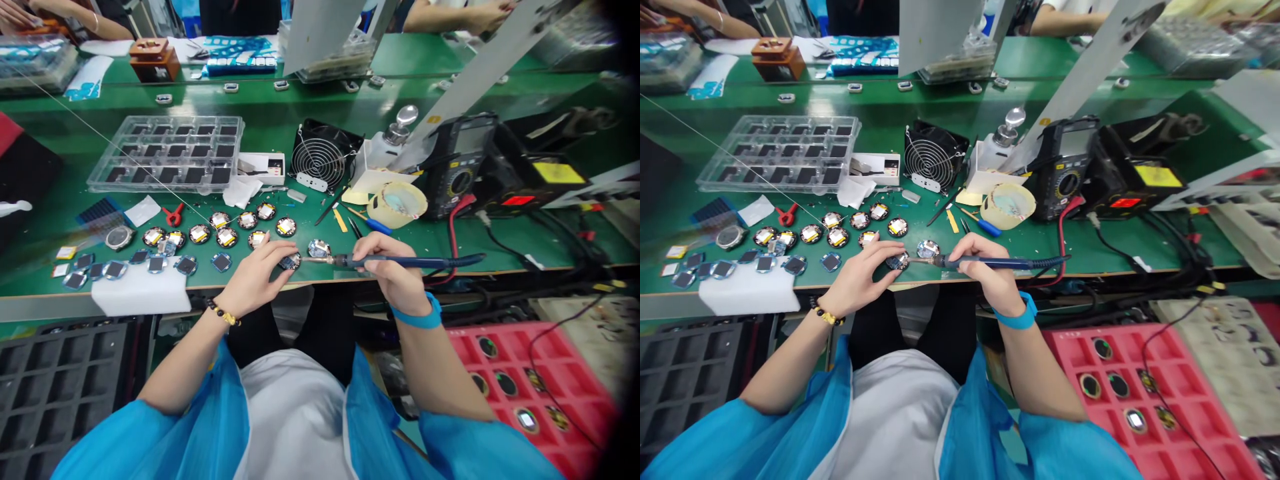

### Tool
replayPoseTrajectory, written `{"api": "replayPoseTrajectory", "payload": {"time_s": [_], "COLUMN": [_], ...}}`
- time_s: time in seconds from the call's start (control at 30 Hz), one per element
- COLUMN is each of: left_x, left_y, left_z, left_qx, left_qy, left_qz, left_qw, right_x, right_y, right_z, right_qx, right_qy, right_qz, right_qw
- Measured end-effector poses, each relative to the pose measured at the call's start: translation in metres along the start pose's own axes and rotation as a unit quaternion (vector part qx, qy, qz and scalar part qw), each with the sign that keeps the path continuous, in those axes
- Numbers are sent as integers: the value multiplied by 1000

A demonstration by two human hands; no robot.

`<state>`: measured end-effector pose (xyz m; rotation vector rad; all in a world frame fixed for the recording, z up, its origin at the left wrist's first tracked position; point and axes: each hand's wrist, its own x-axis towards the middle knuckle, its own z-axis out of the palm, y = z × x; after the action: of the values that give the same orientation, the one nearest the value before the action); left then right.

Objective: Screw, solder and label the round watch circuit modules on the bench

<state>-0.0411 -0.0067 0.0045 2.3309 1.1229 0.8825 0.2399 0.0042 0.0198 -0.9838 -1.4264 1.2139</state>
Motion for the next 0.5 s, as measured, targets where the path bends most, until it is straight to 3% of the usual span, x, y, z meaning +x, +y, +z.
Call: {"api": "replayPoseTrajectory", "payload": {"time_s": [0.5], "left_x": [-2], "left_y": [0], "left_z": [3], "left_qx": [6], "left_qy": [12], "left_qz": [-10], "left_qw": [1000], "right_x": [2], "right_y": [-1], "right_z": [4], "right_qx": [-42], "right_qy": [-3], "right_qz": [25], "right_qw": [999]}}
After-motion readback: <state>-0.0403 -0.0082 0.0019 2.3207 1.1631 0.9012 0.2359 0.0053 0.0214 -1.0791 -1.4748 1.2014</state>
